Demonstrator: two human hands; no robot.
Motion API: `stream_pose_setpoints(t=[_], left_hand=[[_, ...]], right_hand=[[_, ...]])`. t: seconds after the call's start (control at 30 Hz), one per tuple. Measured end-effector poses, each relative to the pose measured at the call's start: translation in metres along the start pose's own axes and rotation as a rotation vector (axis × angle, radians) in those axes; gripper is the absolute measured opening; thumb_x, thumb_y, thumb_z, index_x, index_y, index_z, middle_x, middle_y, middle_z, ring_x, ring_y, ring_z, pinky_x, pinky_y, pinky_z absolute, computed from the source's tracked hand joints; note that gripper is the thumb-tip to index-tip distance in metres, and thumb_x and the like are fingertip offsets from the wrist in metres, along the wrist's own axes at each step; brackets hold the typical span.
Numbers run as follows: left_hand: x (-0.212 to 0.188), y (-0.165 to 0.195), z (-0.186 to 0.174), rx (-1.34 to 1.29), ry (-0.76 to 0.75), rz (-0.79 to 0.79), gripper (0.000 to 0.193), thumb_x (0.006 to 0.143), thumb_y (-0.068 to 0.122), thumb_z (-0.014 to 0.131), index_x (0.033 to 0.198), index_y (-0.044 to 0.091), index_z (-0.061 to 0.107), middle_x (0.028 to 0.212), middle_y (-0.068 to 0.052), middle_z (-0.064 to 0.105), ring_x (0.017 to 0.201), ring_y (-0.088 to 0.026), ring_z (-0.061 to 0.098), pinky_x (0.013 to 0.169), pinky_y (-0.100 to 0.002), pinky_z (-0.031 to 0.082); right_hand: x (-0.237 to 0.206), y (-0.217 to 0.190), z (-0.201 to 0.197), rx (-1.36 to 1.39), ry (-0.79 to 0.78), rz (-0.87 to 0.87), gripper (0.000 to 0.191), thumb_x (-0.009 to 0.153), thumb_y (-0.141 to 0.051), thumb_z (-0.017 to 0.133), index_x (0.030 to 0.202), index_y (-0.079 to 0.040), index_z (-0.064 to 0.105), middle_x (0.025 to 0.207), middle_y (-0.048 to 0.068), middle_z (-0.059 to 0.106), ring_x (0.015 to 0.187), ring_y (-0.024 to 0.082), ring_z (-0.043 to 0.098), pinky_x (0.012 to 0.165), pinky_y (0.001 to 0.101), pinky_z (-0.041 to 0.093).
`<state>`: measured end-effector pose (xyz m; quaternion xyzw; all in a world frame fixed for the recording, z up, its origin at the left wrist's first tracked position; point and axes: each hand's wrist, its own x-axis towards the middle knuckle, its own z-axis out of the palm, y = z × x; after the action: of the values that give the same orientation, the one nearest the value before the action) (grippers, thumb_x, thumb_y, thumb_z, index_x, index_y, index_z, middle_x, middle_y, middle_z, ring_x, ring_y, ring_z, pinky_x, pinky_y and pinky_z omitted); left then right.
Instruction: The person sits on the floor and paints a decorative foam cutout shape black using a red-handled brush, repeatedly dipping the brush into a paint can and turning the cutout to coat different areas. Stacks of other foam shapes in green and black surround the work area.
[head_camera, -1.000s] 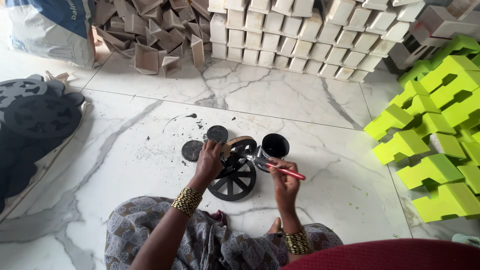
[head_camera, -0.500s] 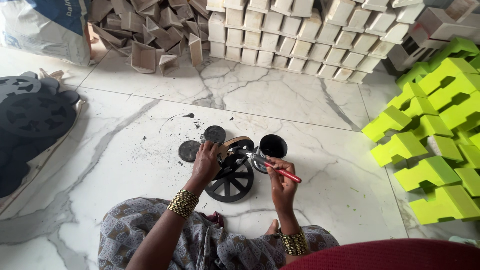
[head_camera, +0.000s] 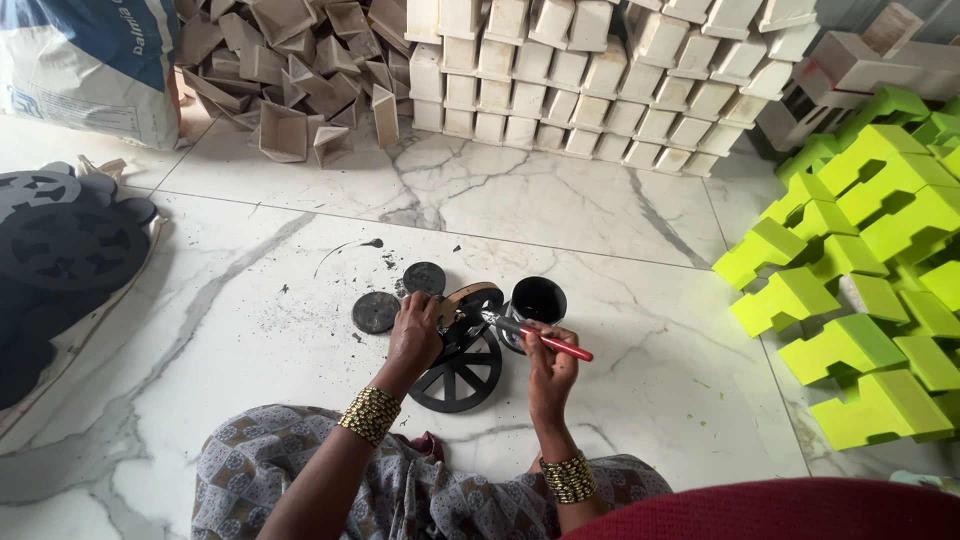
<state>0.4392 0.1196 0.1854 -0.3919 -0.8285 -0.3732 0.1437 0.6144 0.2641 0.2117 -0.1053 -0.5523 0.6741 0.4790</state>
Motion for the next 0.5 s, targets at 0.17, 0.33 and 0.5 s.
stream_pose_setpoints(t=[0.17, 0.33, 0.5], left_hand=[[-0.005, -0.005, -0.003, 0.013, -0.005, 0.026, 0.047, 0.073, -0.010, 0.057, 0.119, -0.004, 0.065, 0.116, -0.018, 0.059, 0.112, -0.038, 0.055, 0.092, -0.047, 0.050], [-0.004, -0.014, -0.004, 0.008, 0.012, 0.074, 0.044, 0.075, -0.012, 0.059, 0.118, -0.005, 0.065, 0.117, -0.019, 0.060, 0.110, -0.038, 0.057, 0.093, -0.046, 0.052], [-0.003, -0.025, -0.010, 0.001, 0.020, 0.053, 0.040, 0.075, -0.010, 0.062, 0.114, -0.005, 0.066, 0.115, -0.018, 0.061, 0.109, -0.038, 0.059, 0.090, -0.046, 0.052]], right_hand=[[-0.004, -0.011, -0.005, -0.253, -0.209, -0.049, 0.011, 0.099, 0.004, 0.063, 0.102, 0.001, 0.054, 0.117, 0.020, 0.070, 0.110, 0.022, 0.068, 0.094, 0.0320, 0.060], [-0.003, -0.029, -0.001, -0.326, -0.387, -0.119, 0.008, 0.100, 0.002, 0.061, 0.100, -0.001, 0.054, 0.123, 0.018, 0.070, 0.118, 0.023, 0.067, 0.099, 0.0339, 0.058], [0.004, -0.039, -0.005, -0.197, -0.460, -0.103, 0.011, 0.100, 0.003, 0.060, 0.100, -0.004, 0.052, 0.123, 0.017, 0.068, 0.128, 0.026, 0.065, 0.107, 0.0377, 0.057]])
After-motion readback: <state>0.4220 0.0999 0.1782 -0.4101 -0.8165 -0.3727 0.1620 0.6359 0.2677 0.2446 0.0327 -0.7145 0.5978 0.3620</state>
